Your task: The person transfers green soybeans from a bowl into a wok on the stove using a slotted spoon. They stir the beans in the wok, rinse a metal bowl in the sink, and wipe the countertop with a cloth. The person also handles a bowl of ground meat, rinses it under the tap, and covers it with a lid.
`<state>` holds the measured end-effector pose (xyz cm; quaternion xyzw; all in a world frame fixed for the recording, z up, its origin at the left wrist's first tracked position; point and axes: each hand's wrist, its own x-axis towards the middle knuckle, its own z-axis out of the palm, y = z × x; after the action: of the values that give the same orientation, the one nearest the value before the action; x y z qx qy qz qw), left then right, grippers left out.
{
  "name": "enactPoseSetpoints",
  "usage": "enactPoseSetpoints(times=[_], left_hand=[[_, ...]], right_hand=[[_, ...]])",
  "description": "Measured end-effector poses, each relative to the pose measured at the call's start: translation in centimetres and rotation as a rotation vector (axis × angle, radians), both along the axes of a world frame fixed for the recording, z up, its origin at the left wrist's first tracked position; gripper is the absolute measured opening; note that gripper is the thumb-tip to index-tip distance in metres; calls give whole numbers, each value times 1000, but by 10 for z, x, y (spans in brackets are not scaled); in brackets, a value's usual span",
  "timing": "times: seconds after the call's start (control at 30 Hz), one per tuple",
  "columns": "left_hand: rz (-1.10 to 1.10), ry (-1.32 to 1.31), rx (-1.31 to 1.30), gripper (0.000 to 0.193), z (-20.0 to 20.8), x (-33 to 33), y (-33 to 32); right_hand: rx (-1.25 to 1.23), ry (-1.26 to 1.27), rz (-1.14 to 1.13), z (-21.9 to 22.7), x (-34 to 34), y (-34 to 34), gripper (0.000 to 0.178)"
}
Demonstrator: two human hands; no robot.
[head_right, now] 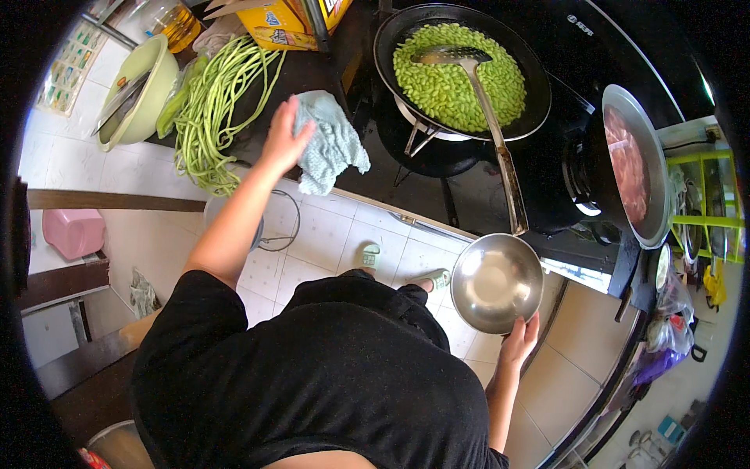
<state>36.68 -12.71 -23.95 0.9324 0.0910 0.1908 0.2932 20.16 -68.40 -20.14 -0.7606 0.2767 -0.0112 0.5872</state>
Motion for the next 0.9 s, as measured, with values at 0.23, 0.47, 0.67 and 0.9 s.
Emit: enactPoseSetpoints(times=[0.23,0.47,0.67,0.9], left_hand=[[183,329,257,79,-12,56,-62],[-101,101,566,50,-40,200,-36],[-369,54,514,50,-43,168,-44],[-338,155,447,58,-15,32,-147]], right_hand=[[23,41,-101,8,-16,14,40],[-7,83,-180,23,-43,35,40],[-62,-19,-151,24,-55,33,38],[74,-64,-206,3,-58,5,39]])
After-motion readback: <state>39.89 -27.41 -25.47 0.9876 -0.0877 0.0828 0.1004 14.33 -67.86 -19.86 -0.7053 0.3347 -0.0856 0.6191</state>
